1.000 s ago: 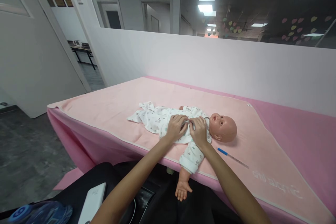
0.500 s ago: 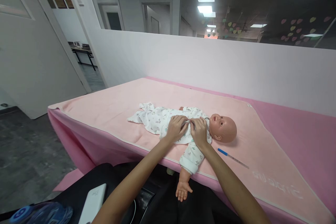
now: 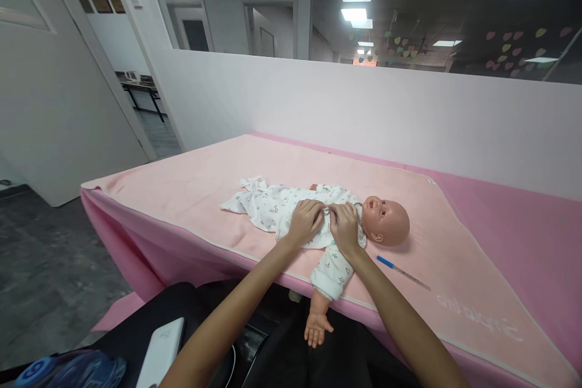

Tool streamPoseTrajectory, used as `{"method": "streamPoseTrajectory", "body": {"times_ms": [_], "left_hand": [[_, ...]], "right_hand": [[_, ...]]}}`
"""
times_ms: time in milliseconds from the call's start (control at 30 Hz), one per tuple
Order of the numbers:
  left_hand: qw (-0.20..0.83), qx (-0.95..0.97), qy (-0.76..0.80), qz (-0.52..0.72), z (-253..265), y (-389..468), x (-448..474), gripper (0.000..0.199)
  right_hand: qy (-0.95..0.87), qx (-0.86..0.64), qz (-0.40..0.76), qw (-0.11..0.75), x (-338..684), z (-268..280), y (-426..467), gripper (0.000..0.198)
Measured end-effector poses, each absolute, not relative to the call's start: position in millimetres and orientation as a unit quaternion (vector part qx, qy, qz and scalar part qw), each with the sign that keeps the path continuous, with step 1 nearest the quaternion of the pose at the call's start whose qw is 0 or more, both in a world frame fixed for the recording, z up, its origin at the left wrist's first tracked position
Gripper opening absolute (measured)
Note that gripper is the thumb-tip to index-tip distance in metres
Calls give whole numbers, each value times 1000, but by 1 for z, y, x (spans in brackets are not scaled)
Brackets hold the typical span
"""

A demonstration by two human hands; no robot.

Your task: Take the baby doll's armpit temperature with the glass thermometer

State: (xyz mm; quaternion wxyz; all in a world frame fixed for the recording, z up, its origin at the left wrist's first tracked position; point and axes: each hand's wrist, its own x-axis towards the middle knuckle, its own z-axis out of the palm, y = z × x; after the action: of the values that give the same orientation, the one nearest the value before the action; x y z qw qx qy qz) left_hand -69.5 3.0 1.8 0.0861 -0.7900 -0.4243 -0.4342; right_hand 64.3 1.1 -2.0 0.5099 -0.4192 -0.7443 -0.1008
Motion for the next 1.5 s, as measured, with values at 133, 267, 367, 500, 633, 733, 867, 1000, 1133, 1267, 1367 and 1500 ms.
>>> {"method": "streamPoseTrajectory", "body": {"times_ms": [133,267,367,500,633,733,867,1000,1133,1267,1367,1500], "left_hand": [[85,-787,-423,-441,1,3,-69,17],[102,-776,-430,-450,0,3,-69,15],[107,-772,-434,-451,1,3,-68,14],[100,-771,-438,-452,2,1,-68,14],[93,-770,-440,-452,2,1,-69,12],[90,-767,-449,-449,1,2,-69,12],[81,-762,-454,-455,1,2,-68,13],[66,-762,-452,-460,2,1,-68,15],[65,-773,-444,-449,3,1,-68,20],[66,-774,-441,-449,3,1,-68,21],[60,-766,-436,-469,3,1,-68,18],[57,-777,-430,-456,4,0,-67,18]], "right_hand": [[-743,-417,-99,514,64,-2,1,18],[-738,-416,-99,522,64,-2,1,18],[-734,-415,-98,529,63,-1,0,18],[-721,-412,-102,548,64,3,-4,16],[-725,-412,-112,540,64,6,-6,10],[-736,-414,-112,524,64,6,-5,8],[-741,-418,-105,514,64,4,-3,4],[-746,-418,-106,508,63,3,-2,3],[-738,-421,-114,515,63,2,0,2],[-735,-418,-117,520,63,2,0,3],[-734,-415,-116,525,63,2,0,1],[-731,-415,-117,528,62,3,-1,1]]}}
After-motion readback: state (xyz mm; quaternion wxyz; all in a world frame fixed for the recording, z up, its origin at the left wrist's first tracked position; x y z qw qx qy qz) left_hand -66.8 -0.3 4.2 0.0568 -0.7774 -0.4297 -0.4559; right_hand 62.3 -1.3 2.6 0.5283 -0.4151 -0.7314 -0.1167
